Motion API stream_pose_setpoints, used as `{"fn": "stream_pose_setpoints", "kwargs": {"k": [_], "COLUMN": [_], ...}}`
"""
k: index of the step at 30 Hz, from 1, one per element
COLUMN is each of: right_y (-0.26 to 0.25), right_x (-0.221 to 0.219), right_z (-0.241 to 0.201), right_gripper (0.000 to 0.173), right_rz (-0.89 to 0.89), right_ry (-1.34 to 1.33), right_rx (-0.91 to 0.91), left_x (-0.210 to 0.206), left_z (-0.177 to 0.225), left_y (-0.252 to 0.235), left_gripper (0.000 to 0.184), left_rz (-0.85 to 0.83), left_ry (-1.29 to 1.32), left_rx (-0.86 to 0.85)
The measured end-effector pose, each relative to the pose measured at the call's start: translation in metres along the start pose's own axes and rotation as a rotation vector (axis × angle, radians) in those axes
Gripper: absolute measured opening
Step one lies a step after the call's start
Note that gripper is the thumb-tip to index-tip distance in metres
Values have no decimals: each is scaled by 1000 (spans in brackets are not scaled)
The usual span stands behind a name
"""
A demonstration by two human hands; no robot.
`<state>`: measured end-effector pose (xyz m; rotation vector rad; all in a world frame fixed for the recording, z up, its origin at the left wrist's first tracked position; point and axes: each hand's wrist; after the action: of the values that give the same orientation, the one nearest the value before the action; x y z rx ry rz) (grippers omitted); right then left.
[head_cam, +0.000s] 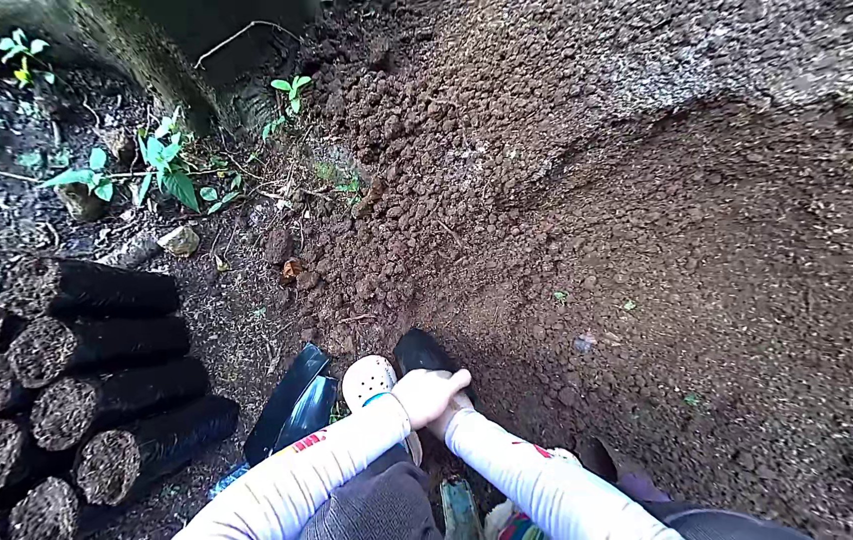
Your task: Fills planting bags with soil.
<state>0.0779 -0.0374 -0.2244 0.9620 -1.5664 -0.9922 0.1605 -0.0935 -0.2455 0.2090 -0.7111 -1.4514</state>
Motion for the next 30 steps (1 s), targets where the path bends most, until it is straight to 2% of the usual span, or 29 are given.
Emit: {"fn": "stream_pose_setpoints", "kwargs": {"k": [3, 6, 8, 10, 11, 12, 14, 15, 16, 17, 19, 22, 27, 29, 30], "right_y": [-26, -14, 2, 0, -7, -18, -43, -58, -73, -87, -107, -113, -113, -113, -113], "right_x": [3, 18, 12, -9, -23, -39, -75, -93, -106, -111, -100, -80, -65, -48, -33], "right_z": [21, 58, 85, 110, 120, 127, 131, 130, 127, 125, 130, 147, 170, 179, 186], "right_gripper": [58, 41, 35, 36, 38, 42, 73, 90, 102, 107, 110, 108, 104, 98, 93], "right_rz": [212, 445, 649, 840, 837, 756, 342, 124, -22, -95, -134, -207, -206, -95, -8], "right_ry": [19, -37, -329, -858, -1167, -1486, -1998, -2151, -2267, -2376, -2578, -2670, -2704, -2706, -2710], "right_rx": [79, 235, 219, 88, -5, -92, -195, -188, -178, -182, -248, -310, -182, -19, 20], "left_x": [28, 57, 72, 84, 86, 87, 85, 83, 83, 83, 82, 82, 77, 77, 75], "left_z": [2, -8, -18, -25, -27, -28, -27, -26, -22, -18, -15, -12, -15, -14, -13], "left_y": [-3, -9, -12, -15, -17, -19, -20, -20, -19, -20, -20, -19, -24, -26, -26], "left_gripper": [36, 36, 33, 31, 29, 25, 18, 19, 24, 29, 37, 42, 31, 24, 30], "left_rz": [188, 357, 478, 593, 638, 665, 636, 583, 518, 459, 369, 235, 254, 281, 279], "left_ry": [83, 139, 135, 109, 79, 48, 16, -6, -39, -77, -132, -225, -273, -233, -201], "left_rx": [115, 210, 199, 148, 119, 90, 35, 28, 41, 64, 101, 175, 140, 129, 142]}}
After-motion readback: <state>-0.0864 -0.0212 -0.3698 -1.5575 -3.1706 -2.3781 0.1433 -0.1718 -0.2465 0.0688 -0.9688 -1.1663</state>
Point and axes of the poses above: each hand's wrist, its own y-axis away from the middle knuckle, its own x-axis out of the back of the hand, z = x × y, and after that the axes turned 13 degrees about y, right-handed
